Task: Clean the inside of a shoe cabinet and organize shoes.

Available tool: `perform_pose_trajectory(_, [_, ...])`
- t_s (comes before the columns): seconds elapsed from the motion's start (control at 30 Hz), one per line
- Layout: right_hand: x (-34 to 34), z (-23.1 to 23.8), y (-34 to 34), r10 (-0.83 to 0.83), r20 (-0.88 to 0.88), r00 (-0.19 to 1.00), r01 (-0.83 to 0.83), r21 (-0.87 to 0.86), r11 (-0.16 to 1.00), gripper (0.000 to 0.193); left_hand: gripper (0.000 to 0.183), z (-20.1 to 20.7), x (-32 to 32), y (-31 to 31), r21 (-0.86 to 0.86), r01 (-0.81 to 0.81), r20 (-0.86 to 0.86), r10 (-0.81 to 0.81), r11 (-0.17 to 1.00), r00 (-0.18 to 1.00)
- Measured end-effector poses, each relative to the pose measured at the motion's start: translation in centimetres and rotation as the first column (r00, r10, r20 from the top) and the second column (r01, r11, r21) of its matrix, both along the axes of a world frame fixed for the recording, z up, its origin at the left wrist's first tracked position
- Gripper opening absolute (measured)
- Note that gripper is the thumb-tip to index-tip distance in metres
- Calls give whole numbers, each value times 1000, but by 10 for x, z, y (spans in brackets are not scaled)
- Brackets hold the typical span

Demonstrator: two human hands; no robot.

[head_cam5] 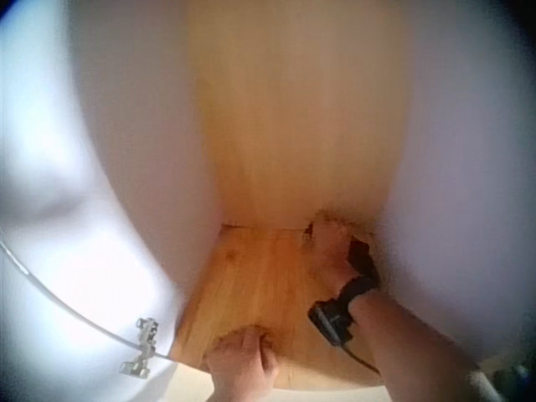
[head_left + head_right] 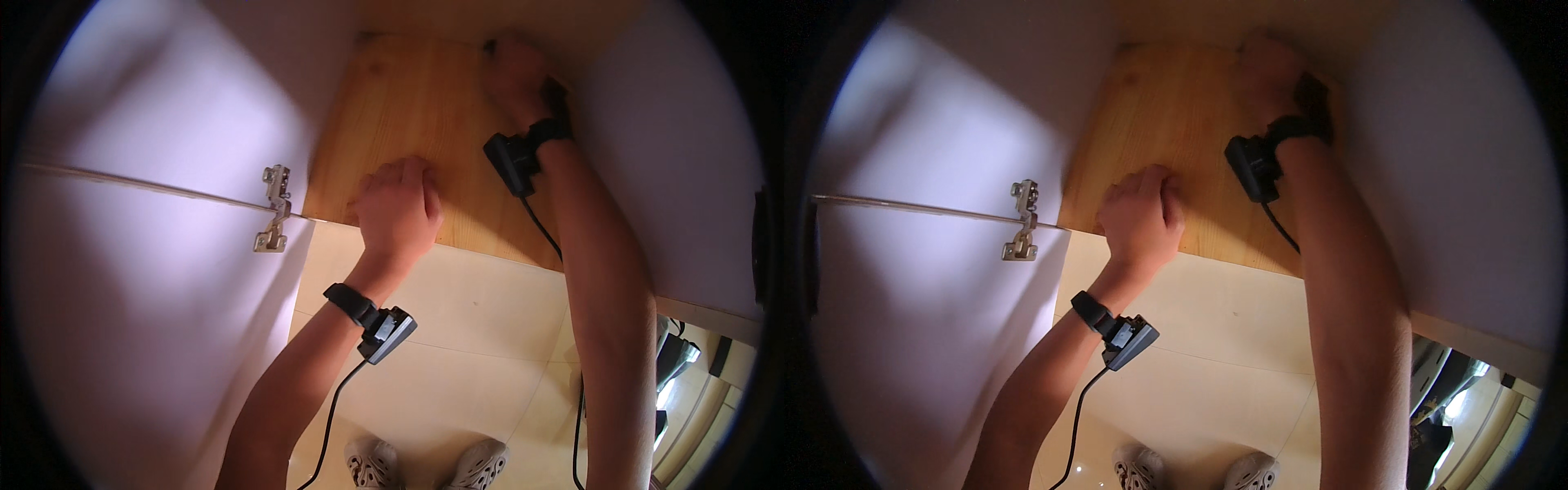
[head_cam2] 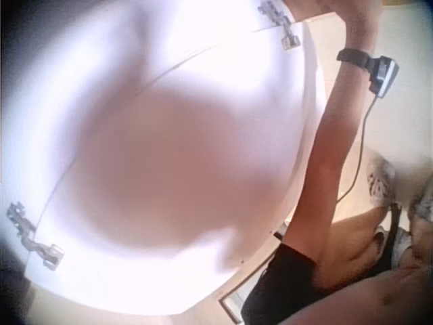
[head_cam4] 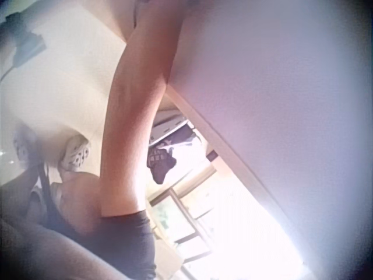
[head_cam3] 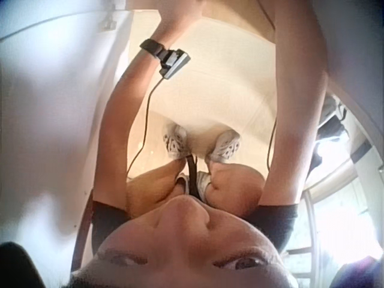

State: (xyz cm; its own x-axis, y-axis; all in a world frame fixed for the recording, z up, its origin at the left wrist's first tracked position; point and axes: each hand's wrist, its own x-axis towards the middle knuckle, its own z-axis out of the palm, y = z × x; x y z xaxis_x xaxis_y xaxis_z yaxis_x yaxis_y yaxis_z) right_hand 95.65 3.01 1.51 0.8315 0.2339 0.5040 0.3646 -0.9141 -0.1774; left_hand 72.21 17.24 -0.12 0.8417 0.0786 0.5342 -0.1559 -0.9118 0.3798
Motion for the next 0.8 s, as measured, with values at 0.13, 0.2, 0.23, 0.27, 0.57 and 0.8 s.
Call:
perform_pose_trajectory(0.13, [-6, 22, 83, 42, -262, 964, -47, -14, 999, 22, 6, -1, 2, 1, 6, 41, -1, -41, 999, 999])
perform_pose_trajectory(0.2, [4, 24, 107, 29, -442, 896, -25, 16, 1000, 21, 8, 6, 0, 0, 59, -23, -97, 28, 998, 995])
perform_pose_trajectory(0.23, [1, 17, 112, 231, -178, 956, -193, 210, 959, 29, 8, 6, -1, -1, 64, -25, -96, 31, 998, 995])
perform_pose_trajectory(0.27, [1, 11, 119, 371, 127, 920, -392, 343, 854, 36, 8, 5, -2, -2, 85, -20, -110, 29, 996, 993])
perform_pose_trajectory(0.57, [33, 21, 137, 372, -204, 905, -356, 112, 928, 36, 9, 7, 1, -2, 22, 8, -112, -5, 1000, 994])
perform_pose_trajectory(0.8, [43, 17, 158, 476, -156, 866, -424, 278, 862, 33, 6, 10, 3, -11, 31, 18, -94, -15, 999, 995])
